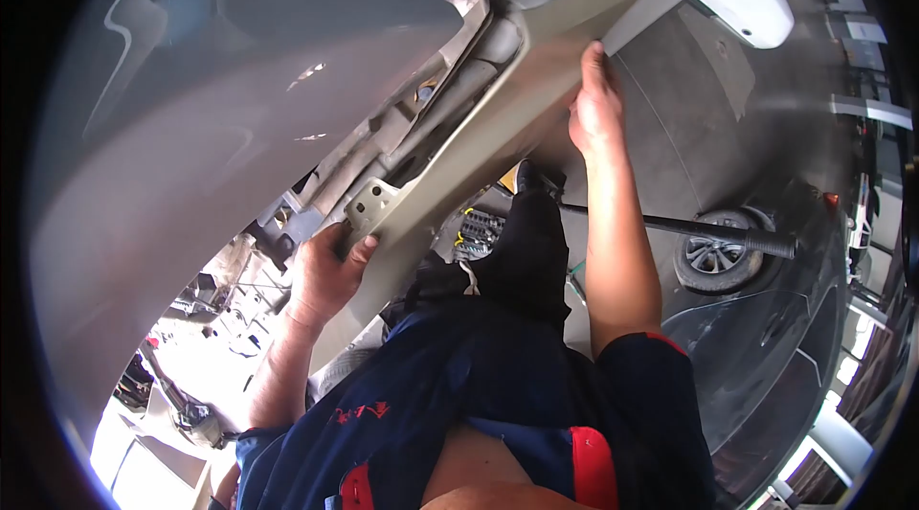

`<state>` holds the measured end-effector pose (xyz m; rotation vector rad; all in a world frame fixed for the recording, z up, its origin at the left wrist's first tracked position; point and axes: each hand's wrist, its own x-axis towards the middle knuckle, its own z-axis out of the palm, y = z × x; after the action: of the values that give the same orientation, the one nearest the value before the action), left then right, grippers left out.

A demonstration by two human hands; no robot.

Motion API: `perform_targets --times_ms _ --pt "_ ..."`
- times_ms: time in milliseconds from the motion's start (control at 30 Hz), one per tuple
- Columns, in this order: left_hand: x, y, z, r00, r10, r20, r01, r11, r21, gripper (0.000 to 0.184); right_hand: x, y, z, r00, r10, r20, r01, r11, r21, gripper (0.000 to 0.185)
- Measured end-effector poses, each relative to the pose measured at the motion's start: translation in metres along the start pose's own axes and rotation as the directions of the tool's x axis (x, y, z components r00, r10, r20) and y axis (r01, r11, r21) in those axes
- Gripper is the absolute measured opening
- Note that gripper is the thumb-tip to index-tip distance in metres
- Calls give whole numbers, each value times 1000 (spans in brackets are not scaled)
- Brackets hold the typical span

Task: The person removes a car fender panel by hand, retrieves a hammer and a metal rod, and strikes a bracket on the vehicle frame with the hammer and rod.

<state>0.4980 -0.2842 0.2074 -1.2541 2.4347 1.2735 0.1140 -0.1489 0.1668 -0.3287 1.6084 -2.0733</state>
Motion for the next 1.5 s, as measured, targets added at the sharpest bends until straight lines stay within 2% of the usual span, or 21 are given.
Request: perform_targets --times_ms 133,167,233,267,367,433,500,600,700,767,933,1033,1100,1200,1267,1367,1400,1433,1500 --pt "-11 -8 11 997 74 38 -71 995 -77 65 -14 13 -25 999 -27 17 28 999 -38 51" --pt "-15 -14 14 995 76 65 -70 994 -88 66 -19 11 -28 996 -35 88 41 997 -64 54" --pt "-16 -24 20 990 93 106 -81 991 -111 68 -26 33 -54 986 -27 163 23 999 24 60" --pt "-17 -16 16 981 81 178 -63 993 -103 69 -34 46 -67 988 49 146 -41 997 -62 72" --pt "-19 -6 11 965 40 258 -47 999 21 69 -57 94 -98 961 197 192 -222 968 118 84" --pt "-20 -9 19 964 41 262 -43 999 5 72 -60 119 -112 973 181 140 -194 978 83 92" --pt "-23 2 13 955 -7 298 -18 997 80 74 -65 111 -105 981 155 120 -166 983 80 92" --pt "-33 4 11 955 1 298 -11 1000 29 76 -77 90 -96 982 116 149 -131 987 95 93" --pt "-43 16 8 954 -7 300 4 1000 12 76 -88 76 -96 960 82 269 -110 990 91 95" --pt "-52 6 18 964 34 262 -20 998 -58 75 -98 69 -94 972 126 200 -154 979 131 102" --pt "-72 -4 29 965 78 251 -56 994 -94 75 -121 64 -113 958 117 263 -157 978 135 102" --pt "-85 -8 37 972 119 200 -85 981 -172 72 -135 55 -113 964 140 226 -178 971 158 102" --pt "-94 -10 37 973 95 211 -51 978 -202 73 -141 49 -114 947 158 280 -192 977 97 109" --pt "-105 -17 37 979 80 190 -41 979 -202 76 -142 32 -110 898 167 408 -152 986 -69 116" --pt "-117 -29 40 983 26 179 12 979 -203 76 -146 32 -114 838 223 498 -224 973 -59 122" --pt "-138 -38 34 991 51 123 -34 991 -132 75 -153 38 -118 726 210 654 -212 974 -77 118" --pt "-146 -40 31 976 -74 207 95 991 -96 76 -155 32 -105 666 209 716 -180 977 -119 118" --pt "-156 -48 38 988 -61 142 84 984 -160 77 -164 30 -100 652 232 722 -190 972 -141 117" --pt "-176 -67 39 990 -53 129 61 996 -62 76 -177 36 -94 587 229 777 -133 973 -187 116"
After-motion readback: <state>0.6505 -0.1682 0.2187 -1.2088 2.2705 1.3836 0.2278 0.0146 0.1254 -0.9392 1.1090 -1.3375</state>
